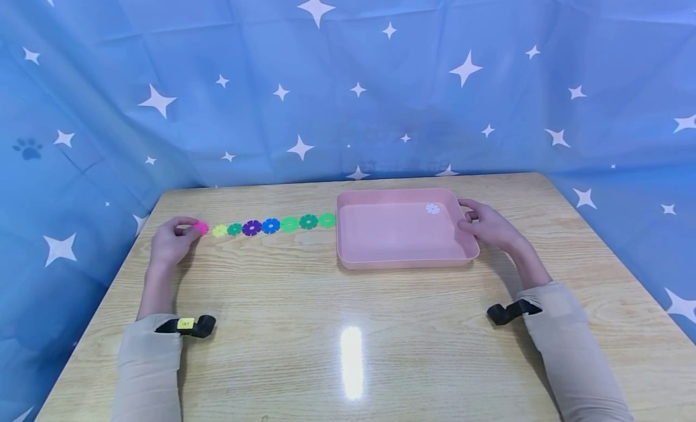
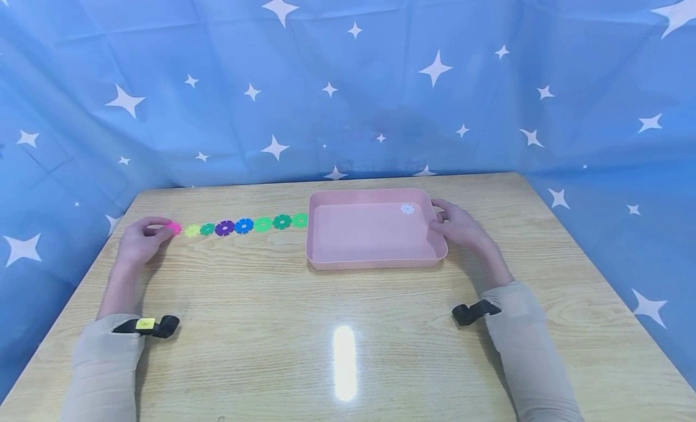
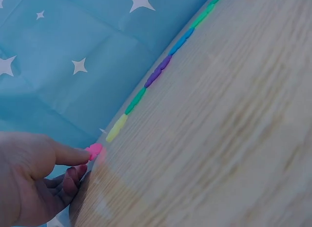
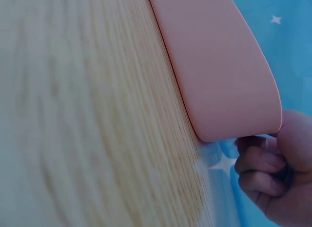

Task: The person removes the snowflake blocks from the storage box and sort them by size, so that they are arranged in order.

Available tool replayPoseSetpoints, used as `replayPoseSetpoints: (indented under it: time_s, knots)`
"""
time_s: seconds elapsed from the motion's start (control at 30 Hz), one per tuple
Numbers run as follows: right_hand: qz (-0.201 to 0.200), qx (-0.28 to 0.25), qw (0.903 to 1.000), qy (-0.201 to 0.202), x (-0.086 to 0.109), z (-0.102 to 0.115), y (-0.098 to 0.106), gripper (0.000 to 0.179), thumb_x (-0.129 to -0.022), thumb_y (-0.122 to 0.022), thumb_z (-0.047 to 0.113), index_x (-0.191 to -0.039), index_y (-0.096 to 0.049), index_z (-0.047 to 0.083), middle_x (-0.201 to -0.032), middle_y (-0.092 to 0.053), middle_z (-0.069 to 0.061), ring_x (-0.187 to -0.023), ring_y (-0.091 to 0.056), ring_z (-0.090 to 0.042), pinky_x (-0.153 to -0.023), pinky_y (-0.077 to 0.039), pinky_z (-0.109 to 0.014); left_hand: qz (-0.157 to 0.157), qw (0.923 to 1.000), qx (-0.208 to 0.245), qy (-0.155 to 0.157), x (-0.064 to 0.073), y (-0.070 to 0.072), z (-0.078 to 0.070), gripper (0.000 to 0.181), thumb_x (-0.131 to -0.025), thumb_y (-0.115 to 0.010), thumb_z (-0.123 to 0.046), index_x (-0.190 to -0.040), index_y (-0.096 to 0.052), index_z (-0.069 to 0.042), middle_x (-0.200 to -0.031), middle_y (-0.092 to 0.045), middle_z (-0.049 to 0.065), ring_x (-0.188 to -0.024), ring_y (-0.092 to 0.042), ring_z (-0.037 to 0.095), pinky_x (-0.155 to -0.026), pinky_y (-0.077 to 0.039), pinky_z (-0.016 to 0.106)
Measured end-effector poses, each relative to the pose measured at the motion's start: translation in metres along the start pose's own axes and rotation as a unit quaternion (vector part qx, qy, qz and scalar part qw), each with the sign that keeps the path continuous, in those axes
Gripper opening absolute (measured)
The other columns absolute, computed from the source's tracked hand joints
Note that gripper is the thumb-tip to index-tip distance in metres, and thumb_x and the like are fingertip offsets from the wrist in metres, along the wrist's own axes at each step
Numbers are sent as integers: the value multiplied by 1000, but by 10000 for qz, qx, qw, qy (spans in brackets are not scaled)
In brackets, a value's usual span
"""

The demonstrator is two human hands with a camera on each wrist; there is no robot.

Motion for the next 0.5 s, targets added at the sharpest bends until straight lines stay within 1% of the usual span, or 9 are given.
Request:
replayPoseSetpoints:
  time_s: [0.13,0.33,0.4,0.5]
  knots:
    - [6,26,10000,11,1,1,0,64,-102,-53,9,-157,-22,-3,-90,-50,-13,-59,-41,-13,-54,-36,-28,20,10000,-65,-7,0,-1,0,40,-102,-58,-22,-133,-59,4,-111,-58,21,-93,-52,25,-73,-42,30]
    - [10,59,10000,1,1,0,0,65,-103,-54,10,-158,-21,-2,-89,-49,-12,-59,-41,-13,-54,-36,-28,18,9999,-163,-20,-3,-3,4,37,-102,-57,-17,-132,-60,4,-119,-57,25,-103,-52,33,-80,-41,34]
    - [5,62,10000,-4,1,0,0,65,-103,-54,10,-158,-21,-2,-89,-49,-12,-59,-40,-13,-54,-35,-28,22,9999,-162,-13,-4,-4,5,37,-102,-57,-17,-132,-60,4,-121,-57,26,-105,-52,34,-81,-41,34]
    - [-8,83,10000,-3,0,0,0,65,-102,-54,10,-157,-21,-3,-90,-49,-12,-59,-40,-13,-54,-35,-28,27,9999,-143,-31,-4,-3,5,37,-101,-59,-17,-132,-61,4,-120,-57,25,-103,-52,32,-80,-41,33]
Point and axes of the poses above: each hand's wrist, its own x-axis away from the middle knuckle, its own y-axis out of the back of the hand, z = x × y, the point moved 6 cm from there along -x, towards the middle knuckle
